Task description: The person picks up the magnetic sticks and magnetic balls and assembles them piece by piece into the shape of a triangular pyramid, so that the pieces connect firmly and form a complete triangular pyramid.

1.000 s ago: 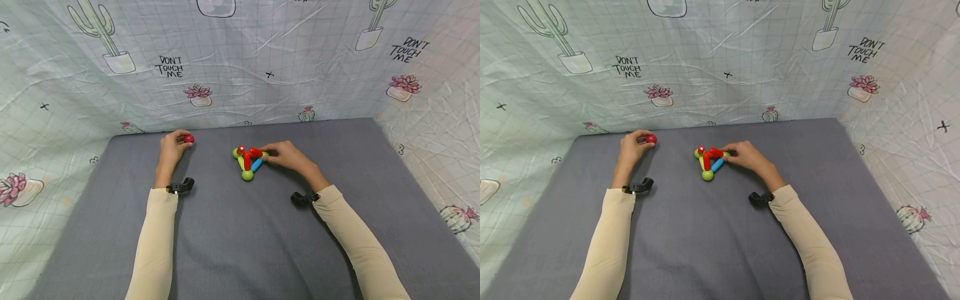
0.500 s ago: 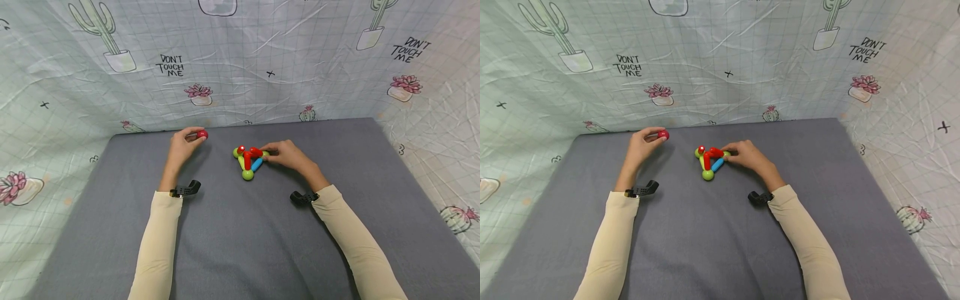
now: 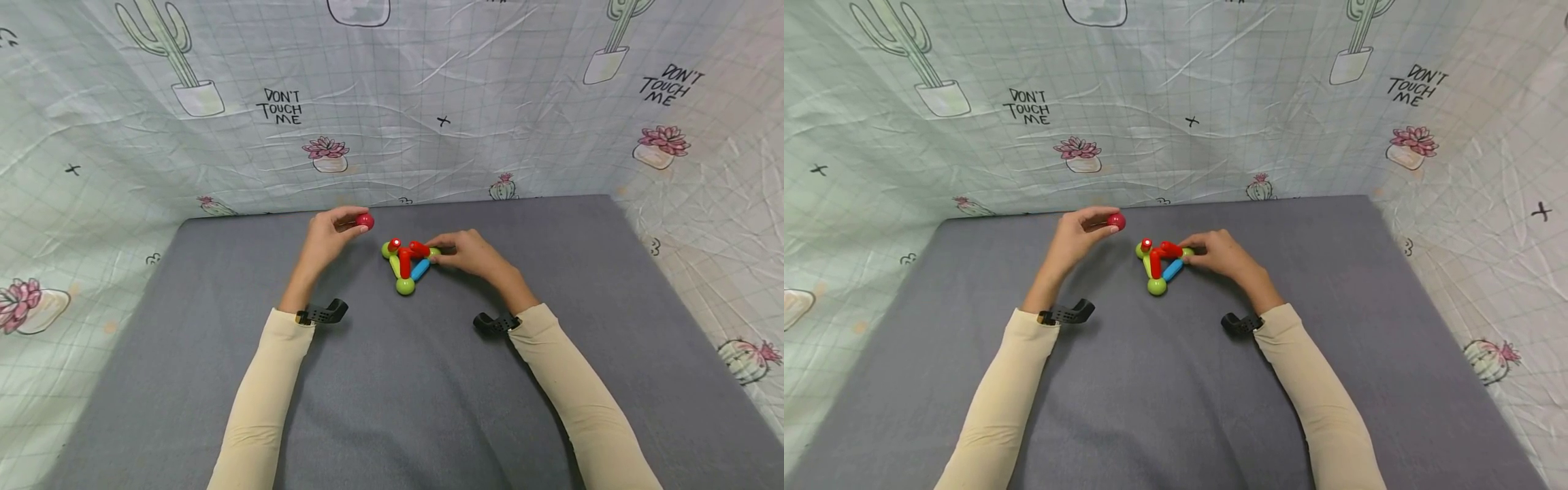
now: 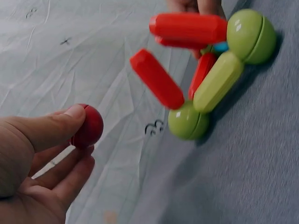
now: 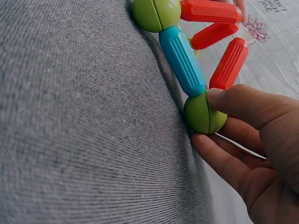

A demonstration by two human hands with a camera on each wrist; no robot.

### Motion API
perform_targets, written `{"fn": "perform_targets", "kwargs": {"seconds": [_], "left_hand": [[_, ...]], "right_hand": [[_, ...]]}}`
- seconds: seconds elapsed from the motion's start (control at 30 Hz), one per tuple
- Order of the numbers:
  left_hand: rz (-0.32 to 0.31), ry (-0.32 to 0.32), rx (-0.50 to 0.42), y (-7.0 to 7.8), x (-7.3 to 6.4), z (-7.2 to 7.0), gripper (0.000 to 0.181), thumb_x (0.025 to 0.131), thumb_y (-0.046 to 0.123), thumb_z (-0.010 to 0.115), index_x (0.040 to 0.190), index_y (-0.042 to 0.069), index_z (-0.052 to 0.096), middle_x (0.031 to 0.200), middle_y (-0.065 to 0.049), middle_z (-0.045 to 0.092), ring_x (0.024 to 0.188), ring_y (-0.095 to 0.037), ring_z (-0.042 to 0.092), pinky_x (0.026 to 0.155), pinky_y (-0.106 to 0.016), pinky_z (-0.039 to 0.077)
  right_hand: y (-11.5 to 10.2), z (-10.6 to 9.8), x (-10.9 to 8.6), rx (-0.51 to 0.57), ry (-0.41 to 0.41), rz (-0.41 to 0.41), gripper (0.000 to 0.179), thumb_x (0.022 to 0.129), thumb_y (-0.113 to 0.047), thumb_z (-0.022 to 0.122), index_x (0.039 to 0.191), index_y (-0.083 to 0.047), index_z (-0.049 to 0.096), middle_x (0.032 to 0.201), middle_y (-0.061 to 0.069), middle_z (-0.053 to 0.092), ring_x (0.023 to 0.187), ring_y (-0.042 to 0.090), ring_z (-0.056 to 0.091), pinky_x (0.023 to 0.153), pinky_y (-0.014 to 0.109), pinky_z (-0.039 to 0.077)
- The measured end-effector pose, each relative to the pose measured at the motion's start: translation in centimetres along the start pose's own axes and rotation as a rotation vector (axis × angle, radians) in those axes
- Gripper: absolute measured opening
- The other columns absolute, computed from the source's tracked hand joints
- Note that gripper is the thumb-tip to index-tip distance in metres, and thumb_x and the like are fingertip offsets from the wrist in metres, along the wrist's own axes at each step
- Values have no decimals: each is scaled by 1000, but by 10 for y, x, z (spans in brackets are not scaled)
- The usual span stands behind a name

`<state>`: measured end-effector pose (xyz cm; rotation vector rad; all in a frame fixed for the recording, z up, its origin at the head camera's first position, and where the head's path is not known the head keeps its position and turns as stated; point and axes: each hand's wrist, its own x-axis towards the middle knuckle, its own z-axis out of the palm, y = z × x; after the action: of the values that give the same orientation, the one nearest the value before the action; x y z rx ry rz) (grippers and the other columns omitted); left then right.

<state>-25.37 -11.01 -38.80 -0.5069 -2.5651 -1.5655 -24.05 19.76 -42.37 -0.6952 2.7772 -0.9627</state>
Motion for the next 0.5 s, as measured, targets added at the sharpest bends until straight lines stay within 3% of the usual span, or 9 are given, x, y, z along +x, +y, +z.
{"fn": "perform_targets", "kwargs": {"seconds": [0.1, 0.33, 0.5], "left_hand": [[12, -27, -15, 6, 0, 4, 35, 88, 13, 81, 123, 8, 75, 119, -10, 74, 106, -21, 71, 91, -34, 58], [45, -95, -18, 19, 0, 12, 37, 85, 16, 84, 121, 12, 77, 121, -4, 74, 119, -18, 66, 104, -44, 50], [70, -157, -7, 25, -1, 18, 37, 86, 14, 82, 122, 11, 76, 120, -4, 74, 113, -16, 70, 99, -41, 54]], "right_hand": [[0, 0, 0, 5, 3, -6, 35, 95, -27, 74, 127, -11, 73, 120, 11, 74, 110, 24, 70, 88, 42, 57], [0, 0, 0, 7, -2, 2, 35, 95, -26, 75, 127, -11, 73, 120, 12, 74, 110, 25, 70, 88, 43, 57], [0, 0, 1, 1, -4, 4, 35, 96, -26, 74, 127, -11, 73, 120, 12, 73, 110, 26, 70, 90, 44, 57]]}}
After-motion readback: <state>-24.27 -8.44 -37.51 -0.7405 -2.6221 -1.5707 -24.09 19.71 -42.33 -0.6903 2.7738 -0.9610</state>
